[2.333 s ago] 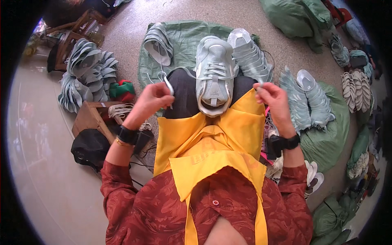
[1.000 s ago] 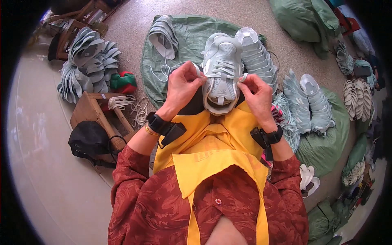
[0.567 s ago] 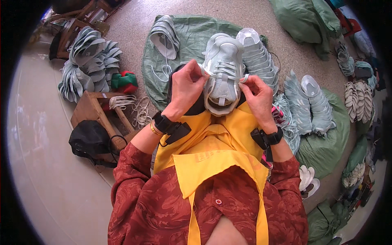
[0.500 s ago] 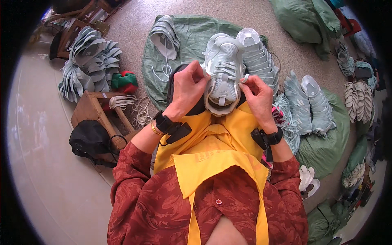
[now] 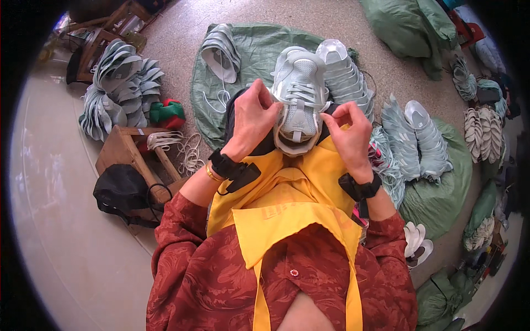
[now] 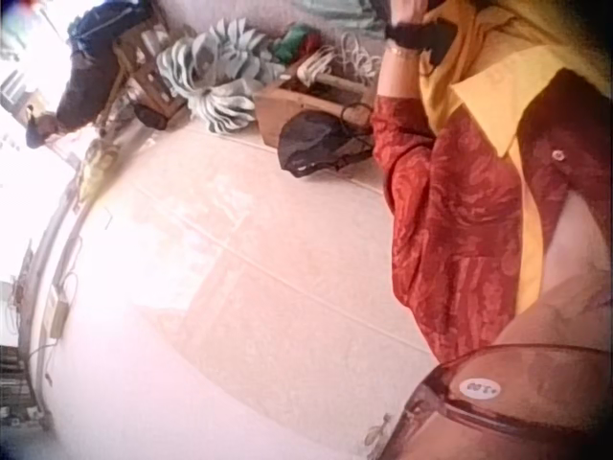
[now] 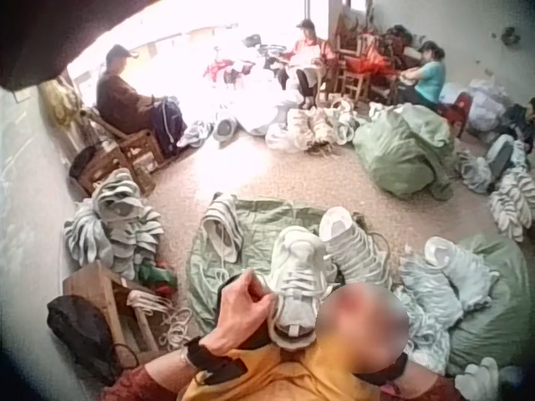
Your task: Threading or stitching a white sneaker component while sitting on the floor.
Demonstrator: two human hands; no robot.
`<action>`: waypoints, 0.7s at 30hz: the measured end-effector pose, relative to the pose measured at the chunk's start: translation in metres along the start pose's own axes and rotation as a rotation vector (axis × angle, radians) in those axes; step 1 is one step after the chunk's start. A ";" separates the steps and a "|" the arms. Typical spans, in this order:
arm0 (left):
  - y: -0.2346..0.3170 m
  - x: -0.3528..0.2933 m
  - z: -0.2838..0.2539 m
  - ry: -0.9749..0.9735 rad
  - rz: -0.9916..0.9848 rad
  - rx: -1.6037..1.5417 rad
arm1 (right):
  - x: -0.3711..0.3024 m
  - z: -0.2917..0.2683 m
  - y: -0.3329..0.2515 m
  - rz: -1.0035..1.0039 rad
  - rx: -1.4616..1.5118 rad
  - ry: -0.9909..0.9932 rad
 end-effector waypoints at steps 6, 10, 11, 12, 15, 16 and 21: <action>0.006 -0.006 0.007 0.070 0.068 -0.005 | 0.000 0.013 -0.030 -0.196 -0.198 -0.104; 0.006 -0.008 0.009 0.061 0.138 -0.025 | 0.000 0.012 -0.018 -0.132 -0.227 -0.103; 0.006 -0.009 0.010 0.059 0.154 -0.024 | 0.001 0.011 -0.019 -0.132 -0.239 -0.079; 0.005 -0.009 0.011 0.061 0.162 -0.024 | 0.001 0.011 -0.020 -0.132 -0.252 -0.054; 0.004 -0.010 0.013 0.062 0.185 -0.014 | 0.000 0.011 -0.015 -0.056 -0.172 -0.025; 0.005 -0.010 0.013 0.058 0.190 -0.001 | 0.000 0.012 -0.012 -0.018 -0.125 -0.022; 0.004 -0.012 0.013 0.061 0.215 0.016 | -0.001 0.014 -0.012 -0.052 -0.136 -0.037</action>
Point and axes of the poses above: each hand's wrist, its own x-axis towards the middle knuckle, its own z-axis out of the palm, y = z × x, the point moved 4 cm from there along x, towards the middle knuckle, and after that the axes turned 15 degrees about -y, right-handed, at the moved point
